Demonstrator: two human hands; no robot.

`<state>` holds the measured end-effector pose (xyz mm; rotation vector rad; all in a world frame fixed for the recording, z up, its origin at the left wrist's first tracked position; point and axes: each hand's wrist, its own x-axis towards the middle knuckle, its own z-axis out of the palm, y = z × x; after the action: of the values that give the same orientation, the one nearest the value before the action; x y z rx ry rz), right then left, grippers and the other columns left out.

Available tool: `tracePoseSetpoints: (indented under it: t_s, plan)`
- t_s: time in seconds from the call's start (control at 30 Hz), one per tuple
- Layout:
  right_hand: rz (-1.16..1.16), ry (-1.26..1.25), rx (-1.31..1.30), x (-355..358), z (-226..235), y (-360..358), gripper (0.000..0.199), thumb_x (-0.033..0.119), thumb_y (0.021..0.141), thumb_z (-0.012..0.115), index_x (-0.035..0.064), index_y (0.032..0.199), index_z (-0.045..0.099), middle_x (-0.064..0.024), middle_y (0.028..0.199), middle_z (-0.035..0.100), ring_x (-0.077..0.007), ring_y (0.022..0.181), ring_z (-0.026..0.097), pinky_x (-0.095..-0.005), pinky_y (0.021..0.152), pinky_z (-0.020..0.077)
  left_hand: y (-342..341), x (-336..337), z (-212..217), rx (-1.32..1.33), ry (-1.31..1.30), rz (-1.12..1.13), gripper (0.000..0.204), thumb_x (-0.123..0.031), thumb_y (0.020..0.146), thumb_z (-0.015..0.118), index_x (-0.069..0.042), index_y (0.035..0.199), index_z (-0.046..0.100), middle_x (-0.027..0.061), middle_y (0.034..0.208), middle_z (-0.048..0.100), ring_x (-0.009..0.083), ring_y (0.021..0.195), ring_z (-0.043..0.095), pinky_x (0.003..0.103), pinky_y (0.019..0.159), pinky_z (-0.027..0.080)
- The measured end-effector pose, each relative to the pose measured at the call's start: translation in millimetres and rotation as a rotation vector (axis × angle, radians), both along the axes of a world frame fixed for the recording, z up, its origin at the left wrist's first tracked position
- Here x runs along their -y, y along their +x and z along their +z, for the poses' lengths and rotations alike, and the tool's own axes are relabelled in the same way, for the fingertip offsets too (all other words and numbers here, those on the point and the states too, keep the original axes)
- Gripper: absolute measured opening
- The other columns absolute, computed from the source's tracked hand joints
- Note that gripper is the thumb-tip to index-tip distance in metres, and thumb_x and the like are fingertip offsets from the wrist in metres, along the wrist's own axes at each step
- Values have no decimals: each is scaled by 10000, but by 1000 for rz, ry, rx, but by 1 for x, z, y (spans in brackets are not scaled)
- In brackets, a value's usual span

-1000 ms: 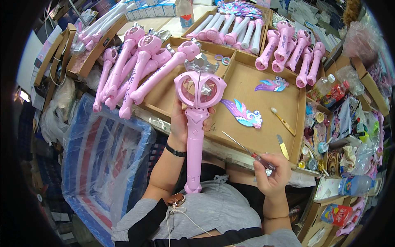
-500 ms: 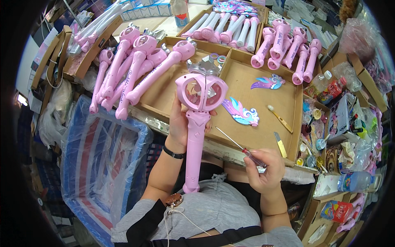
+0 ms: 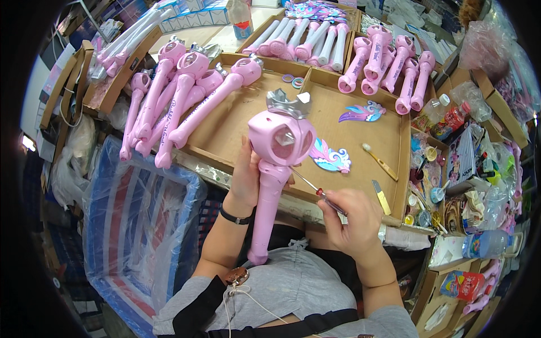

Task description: The person assembles pink bubble wands by inserting a silver crown piece into the top, attaching a colorful wing sticker to the side, and using a small tool to adjust internal components. The person handles multiple wands one at a time, repeating the same steps for each unit.

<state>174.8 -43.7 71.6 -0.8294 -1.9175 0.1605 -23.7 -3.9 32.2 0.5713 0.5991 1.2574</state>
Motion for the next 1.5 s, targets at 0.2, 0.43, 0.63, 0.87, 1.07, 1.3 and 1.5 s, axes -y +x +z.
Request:
tracePoseSetpoints:
  t_s: [0.2, 0.43, 0.63, 0.87, 1.07, 1.3, 1.5]
  plan:
    - [-94, -358, -119, 4, -11, 9, 181, 96, 766, 710, 20, 892, 603, -105, 736, 639, -209, 581, 612, -291, 510, 467, 0, 8, -11, -178, 42, 16, 702, -643, 898, 273, -51, 1233, 450, 69, 983, 602, 148, 771, 611, 276, 632, 526]
    - [-44, -1054, -305, -11, -45, 27, 222, 219, 872, 616, 2, 846, 582, -104, 637, 590, -186, 515, 575, -278, 499, 433, 3, 12, -17, -393, 108, 65, 680, -611, 901, 353, -35, 1260, 408, 51, 988, 569, 99, 809, 556, 236, 659, 476]
    - [-47, -652, -296, -1, -57, 17, 166, 160, 868, 619, 5, 875, 561, -87, 686, 587, -166, 558, 565, -278, 525, 443, 3, 13, -12, -413, 115, 33, 694, -613, 893, 365, -17, 1244, 422, 69, 990, 568, 108, 811, 562, 233, 667, 473]
    - [50, -834, -443, -5, -55, 30, 176, 118, 875, 614, -10, 976, 548, -62, 730, 601, -136, 578, 564, -257, 526, 450, 11, 14, -21, -507, 131, 132, 714, -632, 886, 340, -14, 1225, 448, 94, 948, 613, 149, 771, 617, 255, 650, 499]
    - [73, -1013, -625, 10, -49, 21, 170, 112, 888, 594, -27, 972, 545, -54, 758, 607, -99, 607, 566, -223, 540, 445, 7, 11, -22, -448, 133, 100, 711, -607, 906, 326, -16, 1297, 386, 109, 1088, 564, 138, 847, 587, 252, 713, 494]
    - [-9, -269, -139, 28, -18, 12, 239, 29, 722, 724, 16, 927, 602, -97, 764, 639, -196, 598, 610, -286, 524, 478, 5, 0, -12, 33, 19, 35, 728, -619, 909, 238, -18, 1294, 383, 183, 1082, 594, 248, 822, 651, 302, 550, 572]
    - [-4, -191, -39, 17, -11, 0, 226, 65, 723, 726, 27, 909, 603, -78, 742, 627, -222, 582, 598, -304, 515, 467, 4, 2, -15, -60, 58, -30, 722, -618, 911, 232, -11, 1261, 407, 175, 993, 618, 238, 749, 649, 332, 578, 562]
